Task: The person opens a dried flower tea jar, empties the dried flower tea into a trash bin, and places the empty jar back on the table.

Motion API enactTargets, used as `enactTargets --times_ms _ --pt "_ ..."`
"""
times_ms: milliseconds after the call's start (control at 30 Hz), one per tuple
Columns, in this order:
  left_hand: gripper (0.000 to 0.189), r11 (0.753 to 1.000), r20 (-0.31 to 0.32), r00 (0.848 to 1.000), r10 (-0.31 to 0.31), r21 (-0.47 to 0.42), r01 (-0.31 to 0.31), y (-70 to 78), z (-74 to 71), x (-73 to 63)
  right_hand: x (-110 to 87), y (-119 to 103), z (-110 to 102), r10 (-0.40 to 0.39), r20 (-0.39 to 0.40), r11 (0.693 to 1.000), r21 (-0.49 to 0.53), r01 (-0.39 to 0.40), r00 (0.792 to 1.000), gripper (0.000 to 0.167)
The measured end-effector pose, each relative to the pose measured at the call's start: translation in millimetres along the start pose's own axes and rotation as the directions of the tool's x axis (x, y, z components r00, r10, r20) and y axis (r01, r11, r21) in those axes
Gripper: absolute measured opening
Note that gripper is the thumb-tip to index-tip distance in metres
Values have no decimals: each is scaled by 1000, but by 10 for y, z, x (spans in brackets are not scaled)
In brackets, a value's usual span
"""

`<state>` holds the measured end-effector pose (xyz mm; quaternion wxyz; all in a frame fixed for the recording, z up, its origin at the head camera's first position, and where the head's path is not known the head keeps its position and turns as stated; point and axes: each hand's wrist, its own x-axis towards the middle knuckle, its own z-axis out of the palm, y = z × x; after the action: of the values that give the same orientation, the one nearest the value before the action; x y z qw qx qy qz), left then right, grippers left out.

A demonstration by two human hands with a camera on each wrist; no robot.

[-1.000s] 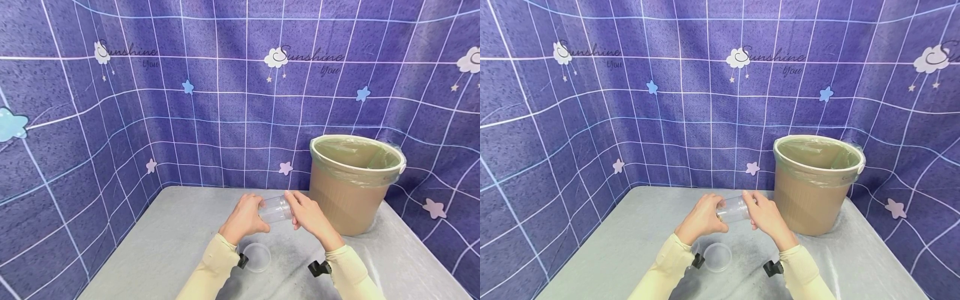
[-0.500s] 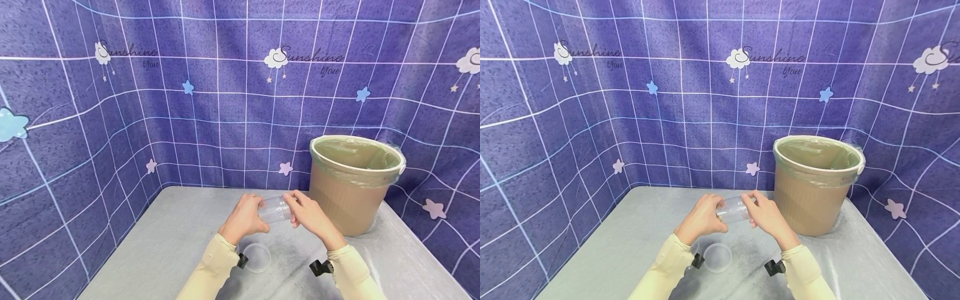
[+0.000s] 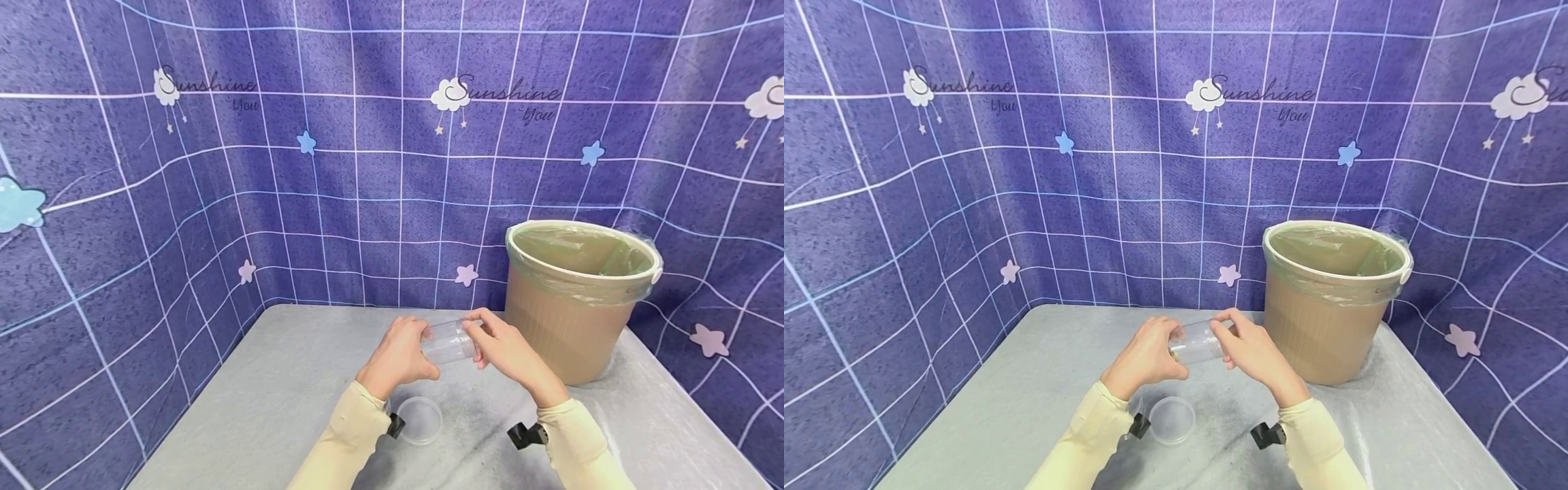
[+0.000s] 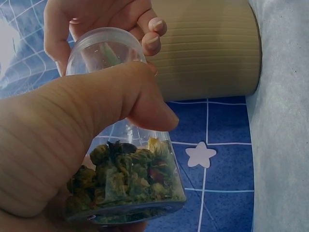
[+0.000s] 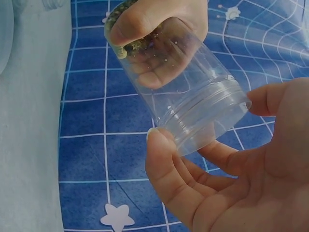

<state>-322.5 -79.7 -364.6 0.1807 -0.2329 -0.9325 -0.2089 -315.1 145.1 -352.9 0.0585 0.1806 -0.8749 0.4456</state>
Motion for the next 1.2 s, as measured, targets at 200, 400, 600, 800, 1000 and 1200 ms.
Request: enactTargets --times_ms 200,400,600,800,1000,1200 --pt "49 1000 0 1000 -1 1 1 1 -2 1 -4 6 -20 -24 17 1000 13 23 1000 33" --pt "48 1000 5 1000 -7 2 7 1 -1 2 -9 10 -35 -34 29 999 7 33 999 32" --pt "47 1000 8 1000 -15 2 15 2 -3 5 -6 17 -40 -47 25 999 -4 47 999 30" --pt "46 1000 16 999 -29 -7 29 1 -2 4 -7 10 -60 -78 28 997 9 78 997 32" --pt "47 999 17 999 -37 0 37 -5 3 7 -5 19 -58 -100 40 995 13 100 994 32" --pt "47 1000 10 1000 -26 1 26 -8 2 8 -7 10 -67 -142 47 989 43 140 989 33"
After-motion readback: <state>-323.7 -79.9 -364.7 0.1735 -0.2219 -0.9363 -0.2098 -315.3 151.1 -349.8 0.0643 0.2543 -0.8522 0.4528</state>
